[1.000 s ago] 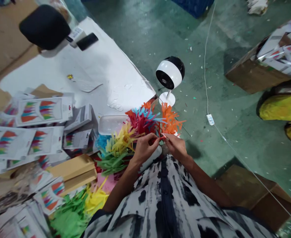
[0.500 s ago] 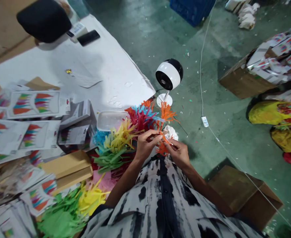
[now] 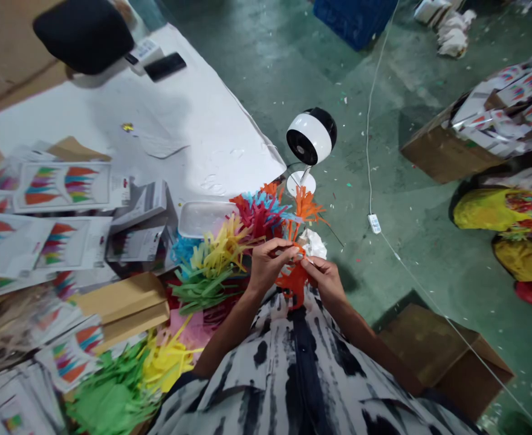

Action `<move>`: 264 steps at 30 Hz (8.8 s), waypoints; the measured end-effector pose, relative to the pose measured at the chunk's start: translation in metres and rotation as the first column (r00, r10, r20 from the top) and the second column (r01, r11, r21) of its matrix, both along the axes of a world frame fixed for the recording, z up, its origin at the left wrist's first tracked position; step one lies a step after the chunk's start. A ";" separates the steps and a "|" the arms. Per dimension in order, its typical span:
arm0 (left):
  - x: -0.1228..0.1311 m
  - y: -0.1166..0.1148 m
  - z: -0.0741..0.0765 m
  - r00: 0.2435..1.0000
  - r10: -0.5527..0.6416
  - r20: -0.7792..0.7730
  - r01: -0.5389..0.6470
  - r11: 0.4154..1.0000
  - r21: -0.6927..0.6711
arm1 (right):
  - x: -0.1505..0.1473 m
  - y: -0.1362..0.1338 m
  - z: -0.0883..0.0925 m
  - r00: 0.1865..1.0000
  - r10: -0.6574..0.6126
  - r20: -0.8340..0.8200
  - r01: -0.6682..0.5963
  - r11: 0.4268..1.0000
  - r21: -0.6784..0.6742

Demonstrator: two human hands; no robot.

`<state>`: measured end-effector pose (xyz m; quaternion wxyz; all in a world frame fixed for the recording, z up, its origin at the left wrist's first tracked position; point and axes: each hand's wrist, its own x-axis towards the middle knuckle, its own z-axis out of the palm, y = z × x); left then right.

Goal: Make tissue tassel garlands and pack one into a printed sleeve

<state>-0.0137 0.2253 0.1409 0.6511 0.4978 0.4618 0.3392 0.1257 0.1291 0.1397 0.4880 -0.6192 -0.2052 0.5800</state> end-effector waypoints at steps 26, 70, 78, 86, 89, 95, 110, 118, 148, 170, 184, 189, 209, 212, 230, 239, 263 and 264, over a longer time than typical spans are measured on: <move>0.010 -0.008 -0.007 0.986 0.050 0.159 -0.036 0.996 -0.088 | -0.007 0.002 -0.004 0.955 0.084 0.286 -0.099 0.994 0.040; -0.035 -0.023 -0.032 0.967 0.070 0.246 0.003 0.958 -0.288 | -0.009 -0.009 -0.019 0.987 -0.045 0.153 0.027 0.993 0.115; -0.026 -0.029 -0.032 0.989 0.099 0.113 -0.051 0.929 -0.367 | -0.002 0.000 -0.002 0.935 0.045 0.352 -0.117 0.976 0.187; -0.010 -0.028 -0.022 0.948 0.136 0.288 0.038 0.849 -0.526 | 0.005 -0.006 0.003 0.847 0.213 0.488 -0.315 0.939 0.137; -0.010 -0.026 -0.018 0.943 0.114 0.313 0.074 0.845 -0.529 | 0.010 -0.011 0.004 0.812 0.264 0.520 -0.374 0.920 0.116; -0.010 -0.025 -0.017 0.947 0.059 0.315 0.103 0.873 -0.476 | 0.016 -0.014 0.001 0.663 0.417 0.622 -0.540 0.842 0.010; -0.018 -0.029 -0.029 0.967 -0.036 0.253 0.143 0.896 -0.420 | 0.015 -0.010 -0.001 0.541 0.483 0.689 -0.570 0.812 -0.122; -0.019 -0.031 -0.025 0.985 -0.174 0.002 0.174 0.982 -0.080 | 0.016 -0.011 0.000 0.587 0.488 0.646 -0.544 0.829 -0.132; -0.043 -0.031 -0.068 0.777 -0.441 -0.449 0.555 0.817 0.158 | 0.000 -0.019 -0.068 0.990 0.077 0.122 -0.069 0.995 -0.069; -0.034 0.081 -0.053 0.958 0.105 -0.266 0.055 0.844 0.533 | 0.006 -0.003 -0.076 0.891 0.166 0.422 -0.196 0.980 0.028; -0.014 0.065 -0.012 0.984 -0.175 -0.036 0.177 0.935 0.308 | 0.006 0.028 -0.007 0.865 0.106 0.490 -0.272 0.920 0.281; -0.010 0.049 -0.013 0.985 -0.175 0.006 0.174 0.981 0.083 | 0.000 0.034 -0.017 0.919 0.102 0.382 -0.219 0.936 0.276; -0.004 0.024 -0.027 1.000 0.013 -0.013 -0.012 0.997 0.080 | -0.007 0.028 -0.031 0.987 -0.009 0.159 -0.019 0.984 0.175; -0.001 0.018 -0.030 0.997 0.071 0.039 -0.072 0.997 0.016 | -0.007 0.025 -0.034 0.992 -0.045 0.116 0.027 0.988 0.149; -0.016 0.018 -0.047 0.986 -0.030 0.163 0.072 0.962 -0.262 | 0.013 0.023 -0.028 0.934 0.127 0.335 -0.199 0.962 0.189; -0.012 0.017 -0.040 0.989 -0.097 0.114 0.121 0.968 -0.218 | 0.020 0.022 -0.027 0.787 0.171 0.592 -0.363 0.905 0.221; -0.012 0.010 -0.057 0.956 -0.210 0.203 0.258 0.932 -0.253 | 0.017 0.022 -0.020 0.694 0.194 0.693 -0.332 0.941 0.069; -0.012 0.009 -0.057 0.960 -0.206 0.192 0.252 0.932 -0.260 | 0.017 0.022 -0.020 0.695 0.199 0.691 -0.335 0.940 0.067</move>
